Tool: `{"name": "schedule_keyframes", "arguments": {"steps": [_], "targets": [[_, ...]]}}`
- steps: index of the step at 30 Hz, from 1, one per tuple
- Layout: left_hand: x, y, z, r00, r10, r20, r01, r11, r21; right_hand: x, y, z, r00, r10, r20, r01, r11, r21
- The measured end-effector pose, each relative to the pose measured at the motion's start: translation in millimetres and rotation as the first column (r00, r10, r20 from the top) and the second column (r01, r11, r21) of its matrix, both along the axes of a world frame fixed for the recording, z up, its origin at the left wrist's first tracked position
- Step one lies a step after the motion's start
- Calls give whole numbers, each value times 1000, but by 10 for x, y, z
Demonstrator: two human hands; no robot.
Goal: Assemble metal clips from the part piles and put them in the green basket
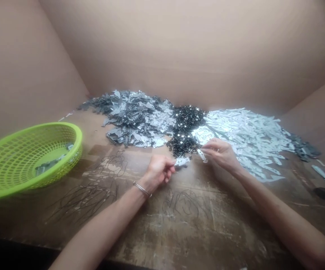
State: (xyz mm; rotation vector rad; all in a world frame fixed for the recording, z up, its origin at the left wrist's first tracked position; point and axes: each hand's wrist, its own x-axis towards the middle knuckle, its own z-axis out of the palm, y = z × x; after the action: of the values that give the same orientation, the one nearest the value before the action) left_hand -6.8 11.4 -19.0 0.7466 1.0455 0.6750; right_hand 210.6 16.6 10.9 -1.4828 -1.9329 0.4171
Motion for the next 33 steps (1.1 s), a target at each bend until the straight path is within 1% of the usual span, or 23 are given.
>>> {"name": "schedule_keyframes", "arguments": {"steps": [2, 5, 10, 15, 20, 24, 28, 33], "targets": [[-9, 15, -13, 1000, 8, 5, -8, 1000, 3, 127, 50, -45, 996, -47, 82, 50, 998, -29], [-5, 24, -5, 1000, 17, -8, -17, 1000, -15, 205, 81, -132, 979, -46, 199, 58, 997, -56], [17, 17, 37, 999, 32, -35, -33, 999, -35, 119, 107, -230, 931, -6, 364, 20, 999, -36], [25, 1, 72, 997, 25, -69, -28, 999, -42, 29, 176, -277, 884, 20, 466, -11, 1000, -21], [-15, 6, -11, 999, 3, -52, -3, 1000, 0, 25, 229, -246, 874, 109, 473, -116, 993, -15], [-10, 14, -58, 999, -11, -38, 11, 1000, 0, 17, 212, -118, 904, 211, 371, -205, 977, -57], [34, 3, 2, 998, -3, -63, 1, 999, -33, -57, 136, -11, 907, 322, 269, -313, 947, -77], [62, -22, 77, 997, 0, -74, -4, 999, -54, -177, 46, -2, 880, 361, 307, -359, 931, -65]]}}
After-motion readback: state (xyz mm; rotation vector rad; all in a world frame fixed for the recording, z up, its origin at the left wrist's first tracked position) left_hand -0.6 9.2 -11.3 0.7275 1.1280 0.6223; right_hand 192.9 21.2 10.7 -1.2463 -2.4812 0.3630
